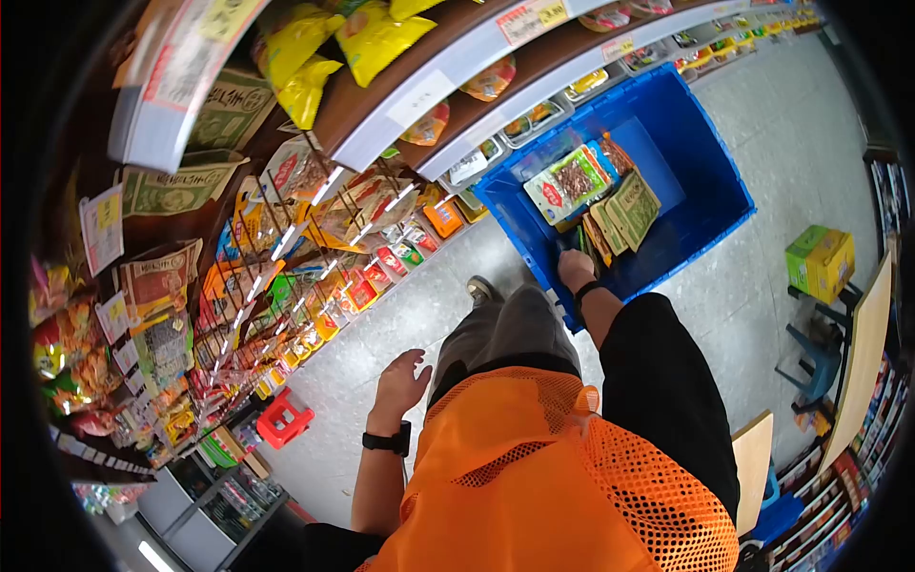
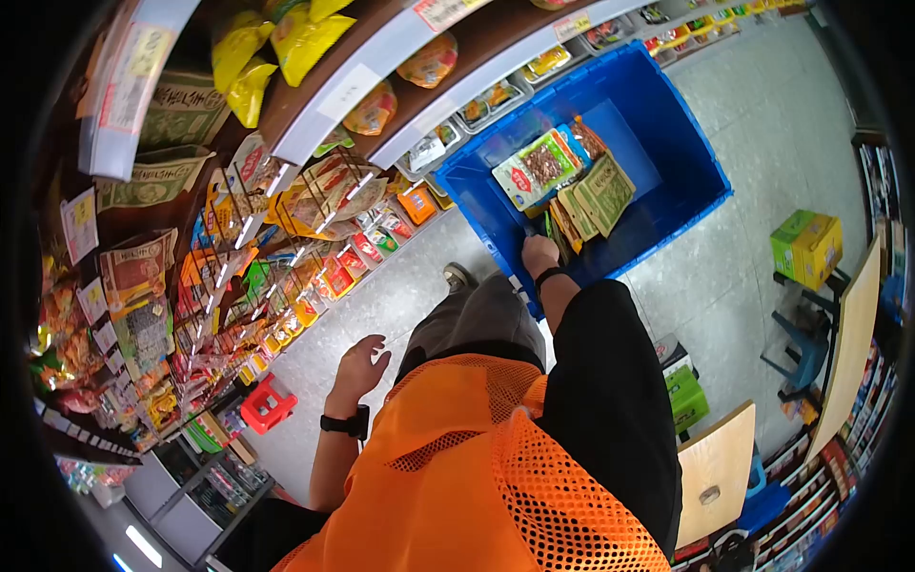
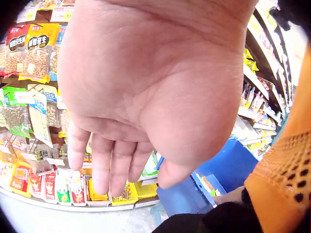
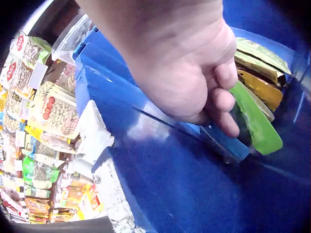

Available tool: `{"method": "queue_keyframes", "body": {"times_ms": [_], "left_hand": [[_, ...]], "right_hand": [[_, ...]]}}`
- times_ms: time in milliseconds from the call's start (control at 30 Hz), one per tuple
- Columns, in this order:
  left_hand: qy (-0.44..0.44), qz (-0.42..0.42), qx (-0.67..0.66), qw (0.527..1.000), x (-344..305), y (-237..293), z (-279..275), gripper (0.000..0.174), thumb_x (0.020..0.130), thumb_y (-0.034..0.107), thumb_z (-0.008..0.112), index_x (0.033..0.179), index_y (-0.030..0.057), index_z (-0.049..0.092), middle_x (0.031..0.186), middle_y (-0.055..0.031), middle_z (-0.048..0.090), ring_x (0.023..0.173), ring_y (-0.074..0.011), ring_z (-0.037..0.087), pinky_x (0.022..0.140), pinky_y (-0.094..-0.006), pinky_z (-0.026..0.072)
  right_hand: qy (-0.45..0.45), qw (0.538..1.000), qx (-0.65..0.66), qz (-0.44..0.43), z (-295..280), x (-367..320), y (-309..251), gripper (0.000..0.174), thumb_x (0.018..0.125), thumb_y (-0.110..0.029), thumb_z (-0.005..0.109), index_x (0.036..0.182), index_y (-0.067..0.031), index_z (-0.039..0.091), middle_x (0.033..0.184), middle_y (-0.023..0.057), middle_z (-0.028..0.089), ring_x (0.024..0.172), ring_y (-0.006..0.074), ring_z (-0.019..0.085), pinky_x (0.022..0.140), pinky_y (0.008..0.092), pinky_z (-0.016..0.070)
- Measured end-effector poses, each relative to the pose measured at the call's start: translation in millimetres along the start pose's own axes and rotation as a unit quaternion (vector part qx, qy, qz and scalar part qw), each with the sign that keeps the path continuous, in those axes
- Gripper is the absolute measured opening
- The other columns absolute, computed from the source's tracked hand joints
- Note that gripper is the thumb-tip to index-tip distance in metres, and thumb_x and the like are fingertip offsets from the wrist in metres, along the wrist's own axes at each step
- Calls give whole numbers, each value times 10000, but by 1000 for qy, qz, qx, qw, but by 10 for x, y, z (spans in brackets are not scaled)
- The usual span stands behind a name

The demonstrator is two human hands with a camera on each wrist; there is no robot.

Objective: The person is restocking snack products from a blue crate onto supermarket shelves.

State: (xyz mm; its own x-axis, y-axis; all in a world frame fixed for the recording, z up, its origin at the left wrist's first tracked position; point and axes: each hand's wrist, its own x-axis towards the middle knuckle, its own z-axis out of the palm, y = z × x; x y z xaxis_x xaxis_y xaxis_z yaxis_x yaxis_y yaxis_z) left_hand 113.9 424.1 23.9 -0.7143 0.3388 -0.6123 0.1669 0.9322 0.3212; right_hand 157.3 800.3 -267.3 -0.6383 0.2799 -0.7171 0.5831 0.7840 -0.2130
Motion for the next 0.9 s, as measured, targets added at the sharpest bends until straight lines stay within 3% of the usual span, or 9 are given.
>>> {"method": "queue_keyframes", "body": {"times_ms": [167,267,300,367,400,467,600,733,900], "left_hand": [[8,-17,-25,1000,-4,43,-85,355,876,220,694,1185,52,645,1082,-153,712,980,-328,696,833,-414,559],[66,45,-62,995,86,64,-107,344,871,208,708,1175,55,653,1072,-152,711,908,-330,707,783,-404,567],[79,83,-59,992,144,75,-115,359,867,216,717,1180,54,647,1074,-151,710,897,-328,708,781,-402,568],[73,112,-76,988,208,363,-280,414,850,241,743,1205,61,631,1099,-162,699,957,-343,696,832,-401,561],[74,145,-88,983,238,517,-359,495,832,265,764,1253,57,606,1162,-178,675,1036,-354,668,890,-400,543],[87,219,-109,966,287,792,-472,686,788,301,809,1360,45,529,1309,-207,600,1201,-379,585,1007,-402,489],[167,301,-169,923,354,1218,-640,957,737,332,869,1492,15,376,1512,-225,432,1401,-365,434,1158,-419,357],[363,350,-240,829,448,1115,-820,872,711,225,885,1429,5,440,1459,-251,494,1345,-368,510,1114,-453,409],[407,352,-367,759,122,502,-1054,611,763,167,850,1280,-4,574,1243,-216,667,1169,-324,653,1032,-394,482]], "right_hand": [[67,996,63,-3,-256,-156,84,233,883,-255,607,922,-80,756,971,155,744,1026,352,698,878,436,564],[90,987,12,-134,-963,-706,-94,274,730,-335,729,830,-80,751,921,159,732,902,355,698,835,457,558],[36,987,30,-152,-1228,-864,-163,361,778,-351,685,961,-44,736,1067,193,721,988,374,683,873,473,549],[32,973,124,-189,-1797,-1357,-393,287,784,-296,703,833,-14,722,812,183,729,769,310,717,726,434,574],[36,974,118,-191,-1978,-1519,-492,287,784,-296,703,833,-14,722,812,183,729,769,310,717,726,434,574],[-26,893,398,-211,-2254,-1816,-717,236,843,-217,699,740,-4,681,582,106,662,506,179,638,505,332,510],[8,797,536,-278,-2718,-2485,-1393,243,919,-121,664,697,-24,638,548,59,642,378,64,497,372,223,350],[-13,739,540,-402,-2819,-3096,-1929,160,933,-79,659,790,-9,678,585,32,654,471,48,571,422,217,399],[55,678,389,-621,-2736,-3563,-2549,78,854,-63,752,913,-44,705,631,12,665,474,56,564,450,231,411]]}}
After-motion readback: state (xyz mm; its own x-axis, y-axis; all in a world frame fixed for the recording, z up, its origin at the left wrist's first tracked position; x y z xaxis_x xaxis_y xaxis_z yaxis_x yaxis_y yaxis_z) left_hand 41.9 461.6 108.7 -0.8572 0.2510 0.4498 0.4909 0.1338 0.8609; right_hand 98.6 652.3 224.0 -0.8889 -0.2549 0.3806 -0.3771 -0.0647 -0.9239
